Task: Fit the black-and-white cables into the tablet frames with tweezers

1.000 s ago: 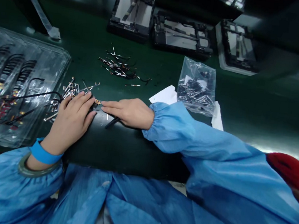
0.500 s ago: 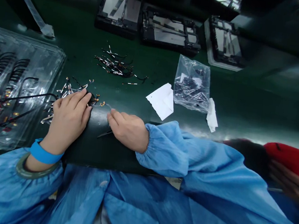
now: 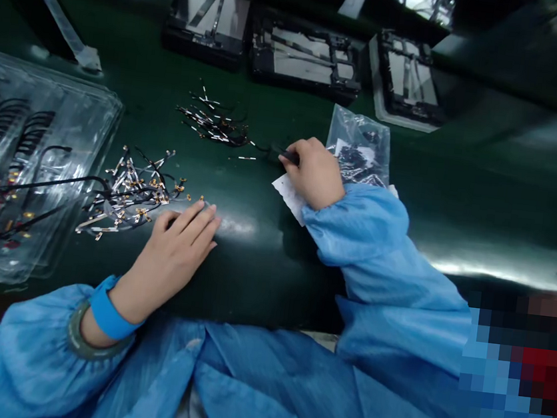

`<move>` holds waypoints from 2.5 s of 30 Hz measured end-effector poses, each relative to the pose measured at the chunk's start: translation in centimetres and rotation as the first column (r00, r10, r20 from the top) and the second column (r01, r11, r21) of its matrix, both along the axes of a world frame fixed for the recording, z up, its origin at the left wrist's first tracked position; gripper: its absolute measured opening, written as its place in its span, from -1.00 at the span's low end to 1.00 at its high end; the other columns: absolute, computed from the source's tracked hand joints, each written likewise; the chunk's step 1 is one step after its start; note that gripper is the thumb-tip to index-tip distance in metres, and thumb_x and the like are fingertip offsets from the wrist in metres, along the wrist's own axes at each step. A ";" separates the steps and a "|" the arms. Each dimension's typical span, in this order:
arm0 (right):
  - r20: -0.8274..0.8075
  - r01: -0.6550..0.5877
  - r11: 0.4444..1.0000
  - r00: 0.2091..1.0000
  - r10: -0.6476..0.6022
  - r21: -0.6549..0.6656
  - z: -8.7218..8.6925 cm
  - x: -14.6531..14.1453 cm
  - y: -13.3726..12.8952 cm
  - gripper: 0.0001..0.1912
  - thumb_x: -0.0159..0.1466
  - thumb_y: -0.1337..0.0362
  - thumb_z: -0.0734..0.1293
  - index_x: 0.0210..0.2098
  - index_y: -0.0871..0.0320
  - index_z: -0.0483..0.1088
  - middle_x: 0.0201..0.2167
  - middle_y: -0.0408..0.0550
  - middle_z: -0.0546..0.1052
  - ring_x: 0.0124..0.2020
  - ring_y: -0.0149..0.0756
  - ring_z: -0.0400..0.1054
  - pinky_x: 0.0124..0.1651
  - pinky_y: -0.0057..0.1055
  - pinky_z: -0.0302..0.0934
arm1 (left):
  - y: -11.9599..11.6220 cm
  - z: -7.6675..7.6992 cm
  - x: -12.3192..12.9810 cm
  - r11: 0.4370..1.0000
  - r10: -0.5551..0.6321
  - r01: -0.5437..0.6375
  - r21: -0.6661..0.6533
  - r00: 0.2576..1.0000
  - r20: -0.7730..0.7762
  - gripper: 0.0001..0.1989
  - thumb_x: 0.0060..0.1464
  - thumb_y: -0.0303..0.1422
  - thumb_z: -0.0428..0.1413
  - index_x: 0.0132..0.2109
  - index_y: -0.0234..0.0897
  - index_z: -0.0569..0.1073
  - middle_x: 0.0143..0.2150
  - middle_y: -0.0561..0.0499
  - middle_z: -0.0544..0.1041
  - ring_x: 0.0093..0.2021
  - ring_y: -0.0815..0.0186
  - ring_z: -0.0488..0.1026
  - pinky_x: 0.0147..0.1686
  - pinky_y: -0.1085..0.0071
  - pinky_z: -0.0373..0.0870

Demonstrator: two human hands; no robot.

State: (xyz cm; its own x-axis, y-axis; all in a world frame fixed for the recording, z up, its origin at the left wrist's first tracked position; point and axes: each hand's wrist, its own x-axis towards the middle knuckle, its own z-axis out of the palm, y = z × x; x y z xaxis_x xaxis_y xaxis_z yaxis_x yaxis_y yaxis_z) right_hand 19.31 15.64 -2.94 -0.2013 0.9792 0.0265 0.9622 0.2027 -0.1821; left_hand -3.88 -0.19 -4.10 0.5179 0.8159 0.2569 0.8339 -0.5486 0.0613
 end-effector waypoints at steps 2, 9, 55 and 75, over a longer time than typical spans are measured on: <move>0.005 -0.103 0.994 0.995 0.103 0.026 -0.1 -0.2 -1.2 -0.81 0.30 0.30 0.23 -0.16 0.19 0.45 -0.11 0.14 0.46 -0.19 -0.08 0.39 -0.23 -0.25 0.22 | -0.1 -0.2 -1.0 0.998 -0.055 0.056 -0.024 0.998 0.007 -0.62 0.23 -0.59 -0.06 0.16 -0.34 0.37 0.22 -0.18 0.45 0.26 0.03 0.32 0.04 0.06 0.22; -0.157 -0.202 0.978 0.966 0.207 0.049 0.0 1.0 -2.6 -0.77 0.25 0.35 0.22 -0.14 0.14 0.44 -0.18 0.04 0.52 -0.15 -0.12 0.40 -0.14 -0.25 0.26 | 0.0 0.4 -3.1 0.993 -0.100 0.106 -0.050 0.988 0.114 -0.60 0.17 -0.67 -0.10 0.07 -0.30 0.40 0.11 -0.15 0.52 0.12 0.11 0.42 -0.01 0.12 0.25; -0.041 -0.754 0.559 0.583 0.811 0.344 -2.5 -3.7 -6.0 -0.72 0.43 0.28 0.13 0.01 0.20 0.40 -0.20 0.00 0.51 -0.26 -0.38 0.41 -0.36 -0.47 0.18 | -0.3 0.0 -1.5 0.995 -0.103 0.104 -0.007 0.990 0.100 -0.75 0.28 -0.45 0.02 0.05 -0.34 0.47 0.07 -0.05 0.57 0.10 0.09 0.43 -0.05 0.12 0.29; 0.091 -0.851 0.515 0.524 0.847 0.108 -1.8 -4.0 -7.0 -0.58 0.42 0.34 0.01 0.17 0.31 0.27 -0.19 0.07 0.46 -0.27 -0.31 0.30 -0.42 -0.42 0.08 | -0.3 0.0 -1.6 0.993 -0.111 0.114 -0.029 0.991 0.080 -0.72 0.30 -0.46 -0.02 0.10 -0.35 0.44 0.10 -0.06 0.55 0.12 0.08 0.40 -0.03 0.11 0.25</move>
